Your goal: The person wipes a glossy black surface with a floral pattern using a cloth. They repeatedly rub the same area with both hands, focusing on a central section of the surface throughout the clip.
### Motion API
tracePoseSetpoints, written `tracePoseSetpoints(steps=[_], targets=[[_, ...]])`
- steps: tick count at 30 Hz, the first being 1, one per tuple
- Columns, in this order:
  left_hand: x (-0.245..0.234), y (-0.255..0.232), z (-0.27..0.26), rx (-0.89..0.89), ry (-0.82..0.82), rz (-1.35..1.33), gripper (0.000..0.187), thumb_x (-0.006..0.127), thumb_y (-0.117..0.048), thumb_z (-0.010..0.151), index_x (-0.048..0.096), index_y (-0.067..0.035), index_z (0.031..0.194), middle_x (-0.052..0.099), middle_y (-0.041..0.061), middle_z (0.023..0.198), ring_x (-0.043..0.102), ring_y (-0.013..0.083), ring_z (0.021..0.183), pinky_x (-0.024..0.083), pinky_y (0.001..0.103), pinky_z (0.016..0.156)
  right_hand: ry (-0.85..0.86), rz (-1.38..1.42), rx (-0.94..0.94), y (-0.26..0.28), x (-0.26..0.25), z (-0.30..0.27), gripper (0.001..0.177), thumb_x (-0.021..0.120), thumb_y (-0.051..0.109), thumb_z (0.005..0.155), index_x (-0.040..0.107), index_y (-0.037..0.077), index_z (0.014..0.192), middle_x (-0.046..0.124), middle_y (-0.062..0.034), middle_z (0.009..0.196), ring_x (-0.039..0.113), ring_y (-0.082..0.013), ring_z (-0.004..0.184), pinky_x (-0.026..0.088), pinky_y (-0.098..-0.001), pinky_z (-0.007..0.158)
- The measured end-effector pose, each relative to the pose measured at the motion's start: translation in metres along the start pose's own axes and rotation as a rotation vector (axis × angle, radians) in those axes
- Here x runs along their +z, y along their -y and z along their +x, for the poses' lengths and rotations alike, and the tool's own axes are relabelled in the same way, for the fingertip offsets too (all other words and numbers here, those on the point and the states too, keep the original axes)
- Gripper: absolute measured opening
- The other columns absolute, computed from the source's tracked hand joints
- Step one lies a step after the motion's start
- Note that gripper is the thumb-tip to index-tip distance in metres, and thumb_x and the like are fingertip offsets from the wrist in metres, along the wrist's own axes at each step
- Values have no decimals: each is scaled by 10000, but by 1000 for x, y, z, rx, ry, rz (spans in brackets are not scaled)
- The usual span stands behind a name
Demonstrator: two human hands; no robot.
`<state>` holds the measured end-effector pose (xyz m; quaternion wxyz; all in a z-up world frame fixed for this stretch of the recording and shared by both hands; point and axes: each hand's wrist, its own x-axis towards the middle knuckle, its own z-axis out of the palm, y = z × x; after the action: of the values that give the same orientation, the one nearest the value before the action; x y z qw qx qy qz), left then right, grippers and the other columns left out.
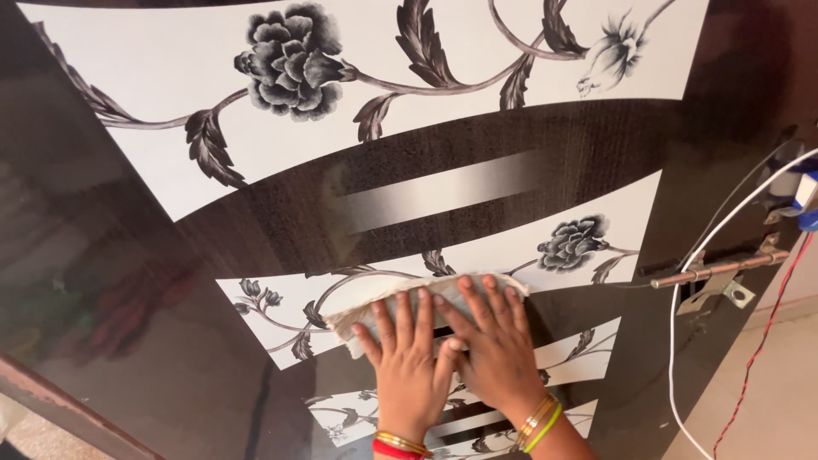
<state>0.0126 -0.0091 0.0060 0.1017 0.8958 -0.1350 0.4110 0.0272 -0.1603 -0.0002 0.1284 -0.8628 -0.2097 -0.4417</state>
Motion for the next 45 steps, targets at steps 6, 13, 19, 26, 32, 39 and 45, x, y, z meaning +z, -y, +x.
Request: tracePoseSetpoints(steps=[6,13,19,26,32,39,45], targets=[[-20,-45,60,100,-75,-46,672,367,-617,1028,387,-251,1591,337,35,1663,171,325,1564,-79,593,1223,-116,-27,35,-51,-49,39,611,539,427,969,407,274,1546,208,-137,1689,144,-406,1566,108,-588,1251],[-75,-96,174,214,-198,-67,682,398,-646,1027,396,-284,1605,321,-31,1696,194,233,1601,-34,545,1279,-92,-126,23,-114,-138,131,637,557,418,1047,369,243,1630,78,-145,1743,45,-403,1610,49,-584,1287],[-80,-126,204,245,-250,-76,690,389,-654,1020,405,-290,1606,318,-43,1697,197,208,1601,-30,531,1286,-98,-100,119,-145,-154,149,641,518,410,1092,286,261,1671,32,-149,1765,-19,-410,1626,15,-589,1309],[-23,-122,134,256,-90,-154,663,393,-630,1009,425,-290,1577,355,-47,1683,258,226,1583,-17,584,1267,-146,-111,174,-145,-69,51,755,478,459,1041,110,245,1665,-14,-205,1726,-60,-438,1597,-11,-623,1270],[27,-113,49,225,42,-197,653,405,-619,1014,418,-281,1572,346,-23,1653,271,281,1522,11,621,1206,-42,-76,213,-130,-14,-42,804,464,495,974,77,228,1626,-61,-234,1683,-77,-455,1546,-16,-594,1220],[42,-104,9,191,63,-215,613,422,-578,1031,461,-278,1563,389,-69,1649,309,227,1525,90,586,1221,63,-32,304,-115,-12,-84,706,477,475,942,281,242,1579,54,-183,1696,7,-391,1563,60,-540,1223],[7,-110,50,213,-9,-251,584,447,-555,1026,502,-278,1537,429,-61,1625,338,203,1520,134,557,1246,-16,-52,185,-114,-70,-24,689,493,484,945,351,230,1570,131,-196,1694,113,-418,1558,109,-564,1231]])
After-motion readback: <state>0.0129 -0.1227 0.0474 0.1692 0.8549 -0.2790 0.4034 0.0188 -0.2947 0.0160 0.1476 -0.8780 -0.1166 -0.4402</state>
